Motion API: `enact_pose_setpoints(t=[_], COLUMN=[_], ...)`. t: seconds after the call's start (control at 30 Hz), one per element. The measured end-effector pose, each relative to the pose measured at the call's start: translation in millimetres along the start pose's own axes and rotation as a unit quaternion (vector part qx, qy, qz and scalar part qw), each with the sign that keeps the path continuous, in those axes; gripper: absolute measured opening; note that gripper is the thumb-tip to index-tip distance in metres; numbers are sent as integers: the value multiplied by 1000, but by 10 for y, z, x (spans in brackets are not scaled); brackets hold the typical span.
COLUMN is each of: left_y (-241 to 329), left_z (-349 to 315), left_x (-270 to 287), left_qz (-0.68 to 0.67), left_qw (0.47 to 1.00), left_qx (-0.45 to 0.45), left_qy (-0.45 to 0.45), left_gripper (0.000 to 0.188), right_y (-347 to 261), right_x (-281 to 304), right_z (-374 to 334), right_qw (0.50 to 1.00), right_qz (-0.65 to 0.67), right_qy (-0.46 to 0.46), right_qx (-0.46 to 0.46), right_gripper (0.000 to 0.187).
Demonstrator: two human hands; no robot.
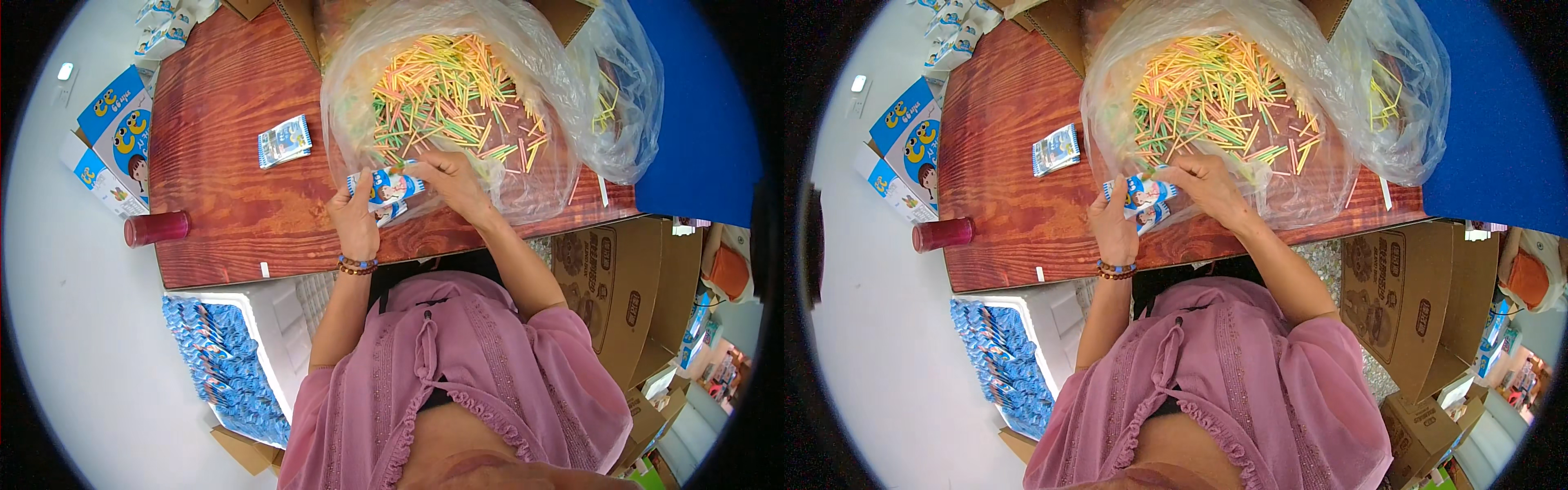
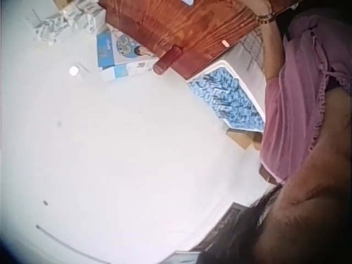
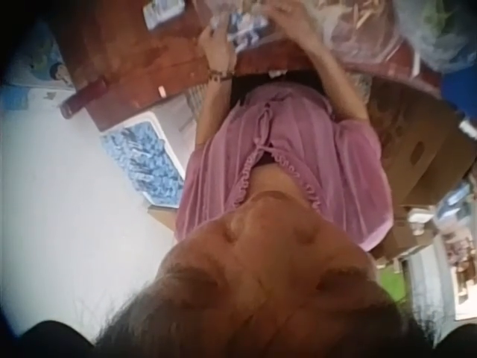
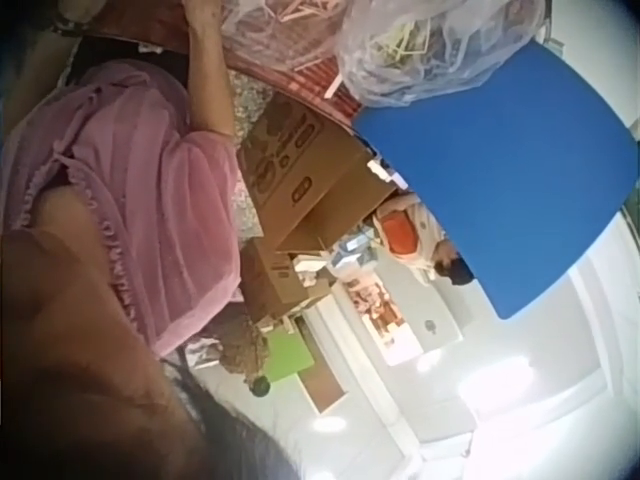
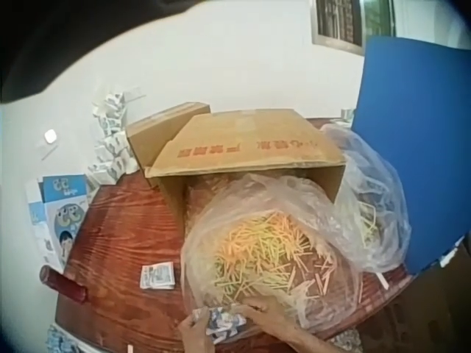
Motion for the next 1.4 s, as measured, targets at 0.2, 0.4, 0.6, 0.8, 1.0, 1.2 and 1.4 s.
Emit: enact_pose_setpoints(t=[0.2,0.4,0.6,0.8,1.0,1.2,1.4], left_y=[-3,-21,-116,-51,-142,-210,-234], left_z=[38,-25,-87,-134,-111,-47,-24], left_x=[109,-34,-53,-61,12,109,109], left_qz=[-84,-76,-28,-35,-71,-89,-97], left_qw=[993,994,999,998,996,994,992], left_qx=[75,68,34,44,42,53,59], left_qy=[-46,-42,-23,1,-15,-27,-46], left_gripper=[15,15,18,18,16,14,12], right_y=[-326,-344,-27,21,173,372,609], right_x=[138,-11,355,1095,1245,1105,1202], right_z=[29,-9,-49,382,677,826,978], right_qw=[986,944,965,936,745,703,683], right_qz=[26,-141,-18,-324,-640,-684,-699], right_qy=[-24,-126,-156,103,190,180,199], right_qx=[166,271,210,94,12,-76,-75], right_gripper=[23,28,22,22,40,45,39])
Point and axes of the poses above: each hand's wrist, its own z-axis towards the middle knuckle, its own x-axis out of the back of the hand, y = z × x, the point moved 1 cm from there along z, towards the middle knuckle, and after that the axes turned 11 degrees about x, right-handed, at the moved point
